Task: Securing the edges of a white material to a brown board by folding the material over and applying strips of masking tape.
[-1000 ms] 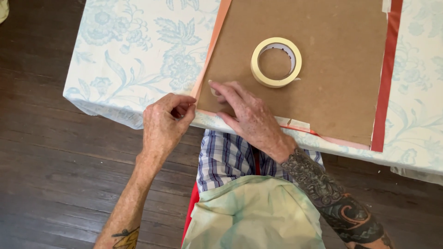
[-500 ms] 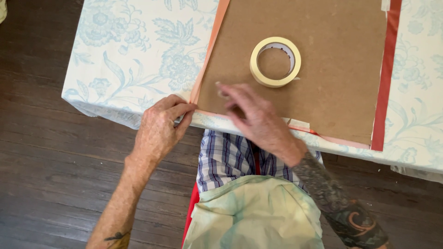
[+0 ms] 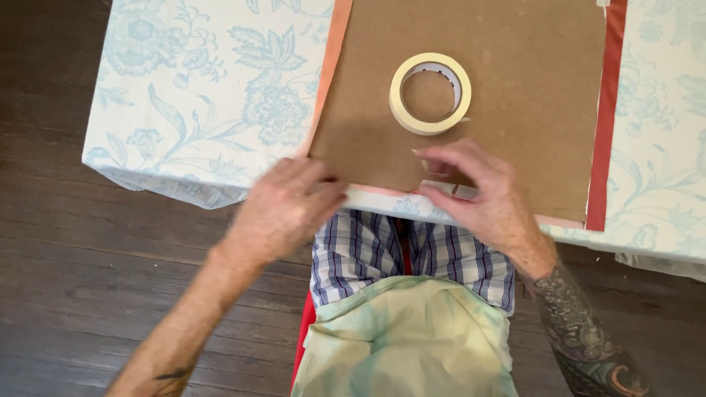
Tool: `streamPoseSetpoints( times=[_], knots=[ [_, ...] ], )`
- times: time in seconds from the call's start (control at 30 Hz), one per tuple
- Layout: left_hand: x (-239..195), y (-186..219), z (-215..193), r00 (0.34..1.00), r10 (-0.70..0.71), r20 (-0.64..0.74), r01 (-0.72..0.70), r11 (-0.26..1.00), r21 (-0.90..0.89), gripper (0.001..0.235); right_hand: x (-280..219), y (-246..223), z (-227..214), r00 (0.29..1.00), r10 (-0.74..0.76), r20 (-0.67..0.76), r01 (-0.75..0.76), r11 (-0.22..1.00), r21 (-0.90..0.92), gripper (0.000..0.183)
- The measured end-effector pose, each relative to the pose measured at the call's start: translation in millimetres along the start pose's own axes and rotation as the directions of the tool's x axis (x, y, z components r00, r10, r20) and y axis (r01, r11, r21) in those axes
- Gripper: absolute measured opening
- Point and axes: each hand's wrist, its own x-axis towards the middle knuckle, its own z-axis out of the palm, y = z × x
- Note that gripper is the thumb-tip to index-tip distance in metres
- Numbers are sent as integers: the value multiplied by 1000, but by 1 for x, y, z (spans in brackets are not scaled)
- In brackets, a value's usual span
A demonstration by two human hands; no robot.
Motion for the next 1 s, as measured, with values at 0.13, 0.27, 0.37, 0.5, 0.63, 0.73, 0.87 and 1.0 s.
streamPoseSetpoints(
  times=[0.13, 0.27, 0.37, 0.5, 0.63, 0.73, 0.87, 1.0],
  knots=[
    [2, 10, 28, 998, -16, -65, 10, 996, -91, 13, 5, -15, 16, 989, -89, 119, 97, 993, -60, 52],
    [1, 11, 34, 997, -42, -57, 36, 995, -97, 13, 6, -16, 21, 902, -374, 214, 427, 842, -329, 51],
    [-2, 11, 39, 997, -38, -73, 32, 996, -88, 13, 2, -13, 25, 868, -448, 216, 497, 774, -391, 44],
    [-2, 15, 50, 995, -44, -86, 38, 997, -67, 5, -7, 8, 38, 879, -460, 126, 465, 765, -445, 42],
    [8, 25, 54, 990, -56, -131, 51, 998, -41, 8, -7, 10, 43, 920, -390, 37, 377, 853, -362, 47],
    [14, 28, 55, 988, -50, -149, 44, 998, -43, 11, -9, 9, 44, 966, -258, -22, 246, 943, -224, 57],
    [18, 29, 54, 983, -126, -130, 118, 991, -68, 10, -6, 1, 46, 986, -162, -39, 153, 973, -175, 60],
    [28, 30, 45, 976, -213, -35, 206, 969, -137, 6, 0, -15, 40, 999, -41, -7, 41, 996, -80, 62]
  ],
)
